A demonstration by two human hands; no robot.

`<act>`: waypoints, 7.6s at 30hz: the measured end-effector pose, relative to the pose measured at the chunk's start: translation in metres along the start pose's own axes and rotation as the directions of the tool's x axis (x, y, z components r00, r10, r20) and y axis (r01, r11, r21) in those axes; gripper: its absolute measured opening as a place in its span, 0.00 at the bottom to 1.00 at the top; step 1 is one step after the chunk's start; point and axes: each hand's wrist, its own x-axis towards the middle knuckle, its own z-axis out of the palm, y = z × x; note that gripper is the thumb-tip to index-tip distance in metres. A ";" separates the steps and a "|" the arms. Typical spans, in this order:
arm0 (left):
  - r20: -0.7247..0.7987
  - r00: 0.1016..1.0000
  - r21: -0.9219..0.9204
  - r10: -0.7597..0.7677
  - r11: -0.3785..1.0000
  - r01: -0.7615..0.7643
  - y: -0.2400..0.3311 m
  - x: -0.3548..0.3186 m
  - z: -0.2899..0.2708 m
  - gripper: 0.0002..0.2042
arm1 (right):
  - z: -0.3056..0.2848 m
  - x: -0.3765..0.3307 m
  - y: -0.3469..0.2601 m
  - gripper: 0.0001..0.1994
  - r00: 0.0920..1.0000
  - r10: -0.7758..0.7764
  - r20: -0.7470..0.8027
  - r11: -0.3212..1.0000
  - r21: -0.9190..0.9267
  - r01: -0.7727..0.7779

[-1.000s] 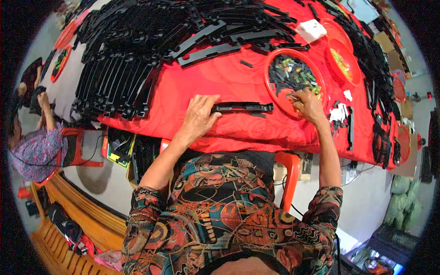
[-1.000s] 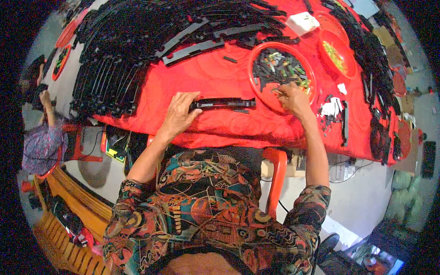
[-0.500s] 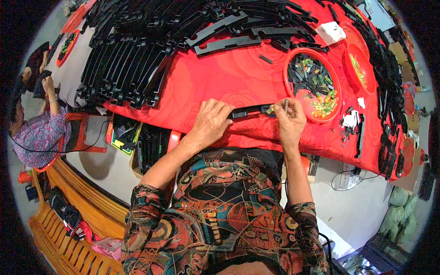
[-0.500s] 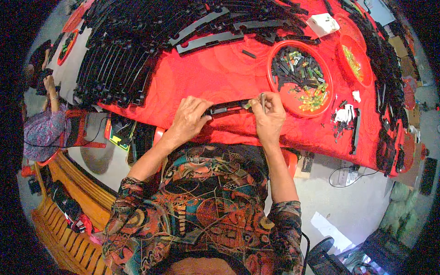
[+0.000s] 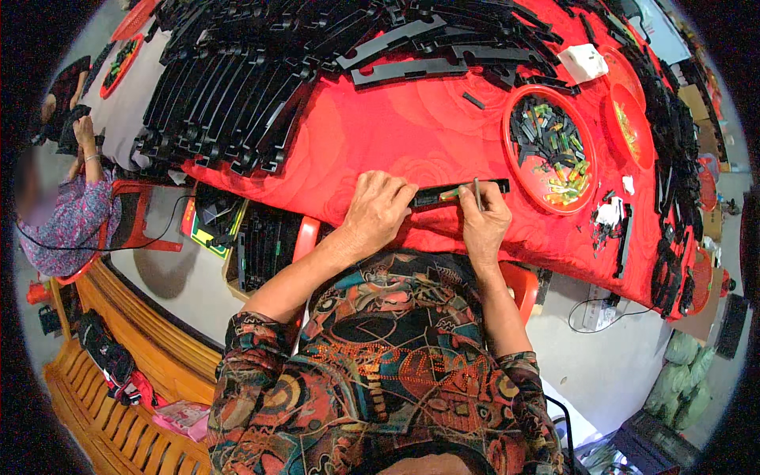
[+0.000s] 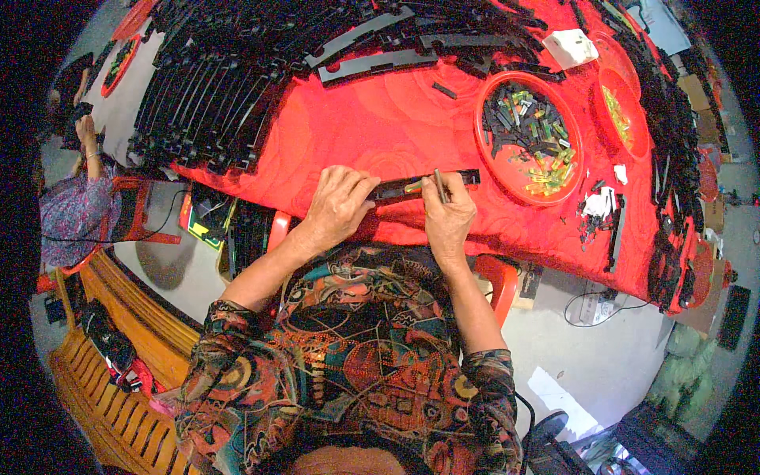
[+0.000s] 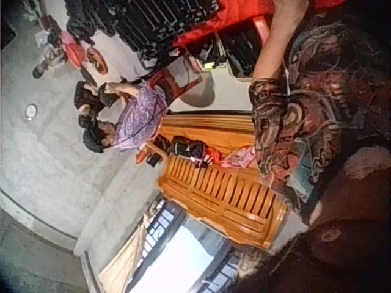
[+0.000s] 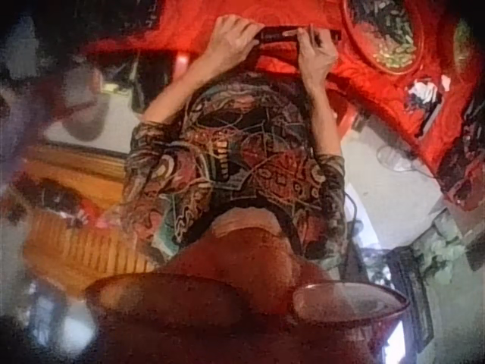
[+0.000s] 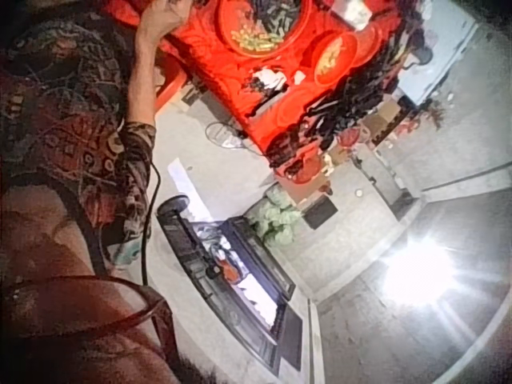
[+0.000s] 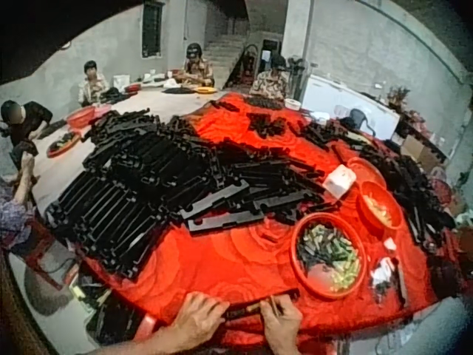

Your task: Manually assembling small plastic components, including inserts and clips, into larger plastic housing units at a table.

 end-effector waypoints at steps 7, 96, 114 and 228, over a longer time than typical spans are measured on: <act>-0.112 0.991 0.112 0.079 0.991 -0.066 0.013 0.008 0.001 0.18 | 0.003 -0.003 0.003 0.04 0.998 -0.045 -0.053 0.994 -0.099 0.039; -0.094 0.974 0.119 0.205 0.974 -0.193 -0.007 0.018 0.019 0.05 | -0.022 0.005 -0.008 0.07 0.854 -0.471 0.221 0.860 -0.100 0.500; -0.082 0.989 0.160 0.120 0.981 -0.106 -0.009 0.032 0.026 0.07 | 0.019 0.057 -0.015 0.17 0.977 0.032 0.209 0.614 0.767 -0.185; 0.185 0.968 -0.626 -0.170 0.739 0.250 0.041 0.017 -0.008 0.07 | -0.053 -0.001 -0.020 0.05 0.778 -0.312 0.545 0.923 -0.020 0.385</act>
